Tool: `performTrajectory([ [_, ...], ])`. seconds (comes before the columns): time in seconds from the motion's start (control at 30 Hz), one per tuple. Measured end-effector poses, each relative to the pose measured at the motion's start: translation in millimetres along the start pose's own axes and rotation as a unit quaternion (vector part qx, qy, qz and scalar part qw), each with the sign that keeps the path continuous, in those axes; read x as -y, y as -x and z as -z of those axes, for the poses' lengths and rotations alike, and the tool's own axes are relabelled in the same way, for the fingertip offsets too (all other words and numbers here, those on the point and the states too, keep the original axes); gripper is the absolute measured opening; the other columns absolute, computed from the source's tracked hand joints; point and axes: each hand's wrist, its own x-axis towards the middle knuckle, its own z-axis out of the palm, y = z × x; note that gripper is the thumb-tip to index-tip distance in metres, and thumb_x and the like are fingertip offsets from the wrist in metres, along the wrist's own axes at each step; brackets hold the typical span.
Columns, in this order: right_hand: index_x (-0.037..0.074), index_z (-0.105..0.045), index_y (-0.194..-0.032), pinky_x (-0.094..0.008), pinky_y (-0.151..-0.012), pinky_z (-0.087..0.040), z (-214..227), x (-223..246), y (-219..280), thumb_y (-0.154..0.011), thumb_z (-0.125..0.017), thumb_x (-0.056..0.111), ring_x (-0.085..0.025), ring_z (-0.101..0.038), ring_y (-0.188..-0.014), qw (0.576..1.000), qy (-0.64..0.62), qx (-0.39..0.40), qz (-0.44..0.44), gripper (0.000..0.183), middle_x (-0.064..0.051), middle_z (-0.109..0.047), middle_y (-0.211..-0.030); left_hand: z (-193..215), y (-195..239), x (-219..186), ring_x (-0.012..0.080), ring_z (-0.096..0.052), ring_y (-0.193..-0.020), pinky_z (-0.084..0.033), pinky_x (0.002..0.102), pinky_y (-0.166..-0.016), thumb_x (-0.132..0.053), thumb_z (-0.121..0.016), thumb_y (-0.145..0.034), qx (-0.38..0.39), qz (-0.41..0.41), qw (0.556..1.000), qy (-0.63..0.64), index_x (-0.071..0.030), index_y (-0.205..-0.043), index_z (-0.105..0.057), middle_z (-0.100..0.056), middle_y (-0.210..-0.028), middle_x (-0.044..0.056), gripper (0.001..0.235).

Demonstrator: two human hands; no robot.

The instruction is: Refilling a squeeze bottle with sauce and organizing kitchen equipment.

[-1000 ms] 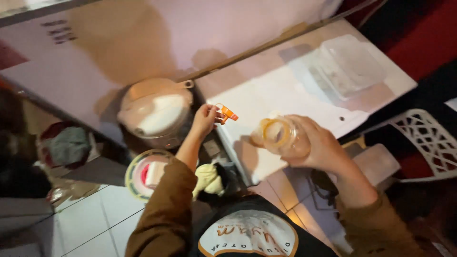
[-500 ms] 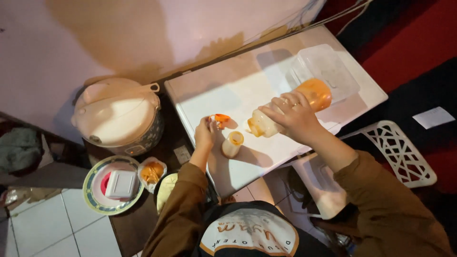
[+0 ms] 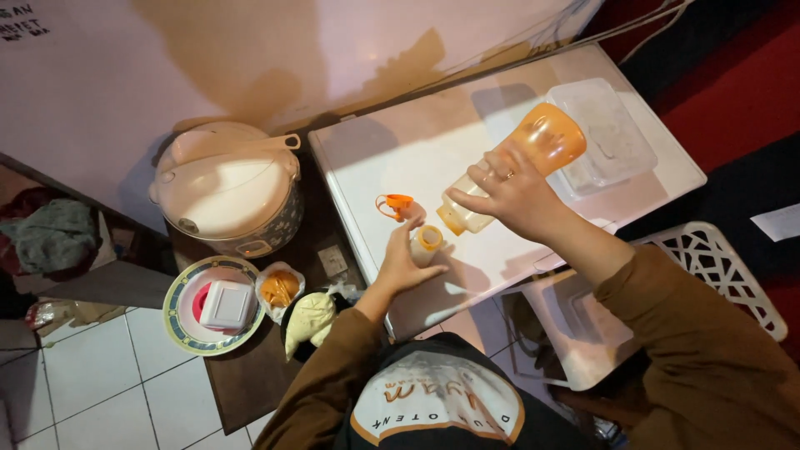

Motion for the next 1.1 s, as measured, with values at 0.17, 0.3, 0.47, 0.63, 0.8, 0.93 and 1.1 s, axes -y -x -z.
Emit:
performTrajectory([
  [0.17,0.03,-0.067,-0.116,-0.055,-0.095,-0.048,-3,-3,0,-0.086,-0.077,0.011,-0.034,-0.059,-0.106,1.0,0.021,-0.001,0.015,0.037,-0.009,-0.062,-0.108,-24,-8,21,0.0341,-0.068,-0.108,-0.053,0.047,-0.098,-0.036,-0.094,-0.063,0.027,0.103,0.993,0.041,-0.018,-0.123,-0.062,-0.069,-0.109,0.01,0.07],
  [0.3,0.027,-0.067,-0.111,-0.056,-0.097,-0.047,-6,-14,7,-0.084,-0.081,0.024,-0.036,-0.059,-0.109,1.0,0.004,0.002,0.008,0.031,-0.009,-0.061,-0.111,-24,-21,-3,0.0357,-0.069,-0.104,-0.055,0.049,-0.094,-0.034,-0.096,-0.058,0.025,0.12,0.991,0.057,-0.019,-0.116,-0.061,-0.07,-0.103,0.011,0.07],
  [0.47,0.027,-0.068,-0.12,-0.058,-0.102,-0.044,5,-24,9,-0.064,-0.092,0.022,-0.035,-0.058,-0.115,0.999,-0.01,0.043,-0.027,0.06,-0.009,-0.062,-0.118,-7,-38,-46,0.0391,-0.068,-0.106,-0.054,0.052,-0.096,-0.032,-0.091,-0.063,0.036,0.134,0.987,0.078,-0.017,-0.118,-0.06,-0.07,-0.104,0.013,0.064],
  [0.63,0.028,-0.067,-0.125,-0.06,-0.107,-0.042,14,-29,4,-0.049,-0.097,0.019,-0.035,-0.059,-0.119,0.998,0.0,0.049,-0.041,0.082,-0.009,-0.063,-0.123,10,-45,-74,0.0445,-0.067,-0.107,-0.053,0.056,-0.096,-0.028,-0.089,-0.065,0.043,0.15,0.984,0.082,-0.015,-0.117,-0.06,-0.07,-0.105,0.018,0.061],
  [0.8,0.03,-0.073,-0.115,-0.059,-0.111,-0.04,21,-37,-7,-0.07,-0.093,0.024,-0.034,-0.06,-0.121,1.0,0.023,0.011,-0.017,0.049,-0.008,-0.067,-0.121,9,-50,-67,0.0434,-0.068,-0.106,-0.055,0.055,-0.095,-0.031,-0.09,-0.063,0.043,0.153,0.985,0.068,-0.016,-0.116,-0.061,-0.071,-0.103,0.016,0.062],
  [0.93,0.031,-0.073,-0.116,-0.059,-0.111,-0.04,29,-44,-16,-0.072,-0.093,0.025,-0.034,-0.06,-0.12,0.999,0.032,0.006,-0.002,0.049,-0.007,-0.067,-0.123,23,-57,-88,0.0466,-0.068,-0.104,-0.054,0.057,-0.094,-0.022,-0.087,-0.064,0.036,0.135,0.988,0.073,-0.011,-0.114,-0.06,-0.069,-0.1,0.022,0.058],
  [1.1,0.032,-0.072,-0.119,-0.059,-0.111,-0.041,35,-47,-22,-0.071,-0.093,0.021,-0.034,-0.062,-0.12,0.999,0.049,0.006,0.004,0.054,-0.007,-0.068,-0.122,30,-62,-101,0.0499,-0.067,-0.103,-0.054,0.059,-0.093,-0.023,-0.086,-0.067,0.021,0.108,0.992,0.069,-0.006,-0.114,-0.06,-0.068,-0.1,0.026,0.057],
])
